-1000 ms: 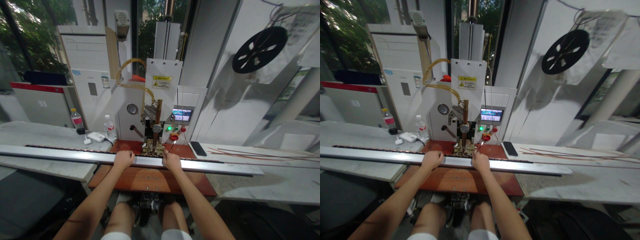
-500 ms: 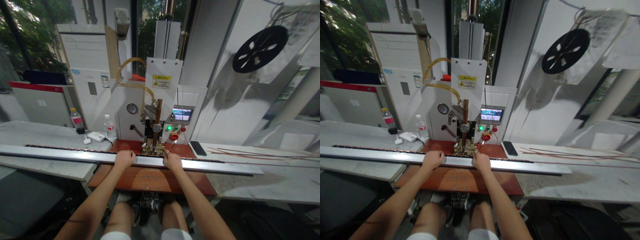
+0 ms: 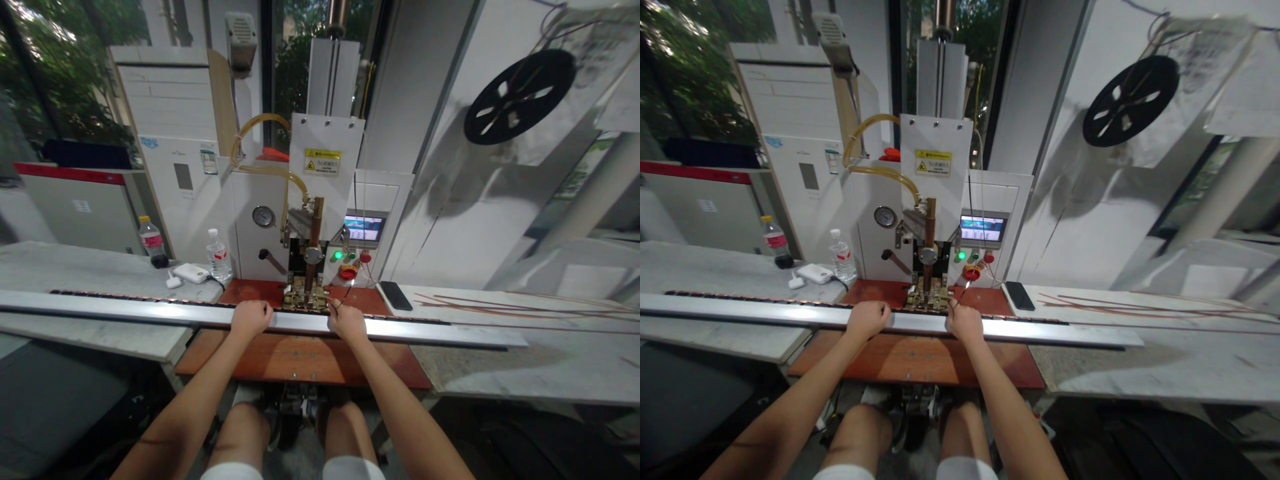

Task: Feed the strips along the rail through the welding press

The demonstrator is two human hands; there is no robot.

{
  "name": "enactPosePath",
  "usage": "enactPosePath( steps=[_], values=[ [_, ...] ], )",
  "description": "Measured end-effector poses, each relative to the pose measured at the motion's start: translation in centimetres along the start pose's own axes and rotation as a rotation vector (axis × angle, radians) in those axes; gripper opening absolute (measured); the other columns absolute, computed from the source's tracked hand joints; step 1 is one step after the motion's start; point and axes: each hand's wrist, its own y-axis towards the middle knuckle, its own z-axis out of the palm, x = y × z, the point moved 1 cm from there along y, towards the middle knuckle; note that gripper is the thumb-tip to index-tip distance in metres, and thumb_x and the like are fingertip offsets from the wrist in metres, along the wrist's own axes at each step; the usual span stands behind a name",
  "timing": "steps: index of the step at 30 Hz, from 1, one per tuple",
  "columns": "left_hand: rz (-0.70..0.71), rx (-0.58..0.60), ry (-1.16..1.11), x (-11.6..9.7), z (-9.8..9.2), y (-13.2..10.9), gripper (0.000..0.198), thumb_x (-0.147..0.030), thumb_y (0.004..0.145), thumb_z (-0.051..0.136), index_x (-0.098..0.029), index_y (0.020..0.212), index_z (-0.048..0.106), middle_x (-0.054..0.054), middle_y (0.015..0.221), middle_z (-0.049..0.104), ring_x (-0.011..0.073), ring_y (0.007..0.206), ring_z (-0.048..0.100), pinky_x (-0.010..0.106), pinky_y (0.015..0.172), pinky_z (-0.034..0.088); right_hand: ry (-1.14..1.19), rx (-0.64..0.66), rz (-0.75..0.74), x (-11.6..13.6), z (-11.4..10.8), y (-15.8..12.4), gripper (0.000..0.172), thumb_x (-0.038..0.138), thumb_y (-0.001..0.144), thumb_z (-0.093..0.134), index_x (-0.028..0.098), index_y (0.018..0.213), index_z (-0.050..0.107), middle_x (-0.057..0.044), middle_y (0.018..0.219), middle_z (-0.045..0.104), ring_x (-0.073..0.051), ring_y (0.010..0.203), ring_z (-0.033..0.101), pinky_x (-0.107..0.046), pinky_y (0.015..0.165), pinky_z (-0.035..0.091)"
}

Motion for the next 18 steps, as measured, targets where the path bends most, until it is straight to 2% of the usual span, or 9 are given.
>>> enactPosePath(
  steps=[18],
  values=[
    [0.005, 0.004, -0.010, -0.53, 0.29, 0.10, 0.048, -0.039, 0.087, 0.028, -0.018, 0.078, 0.071, 0.011, 0.083, 0.070, 0.0216, 0.080, 0.064, 0.030, 0.076, 0.042, -0.003, -0.022, -0.006, -0.78, 0.39, -0.01, 0.037, 0.039, 0.094, 0.026, 0.023, 0.105, 0.057, -0.007, 0.079, 0.067, -0.020, 0.076, 0.064, -0.027, 0.068, 0.040]
  ],
)
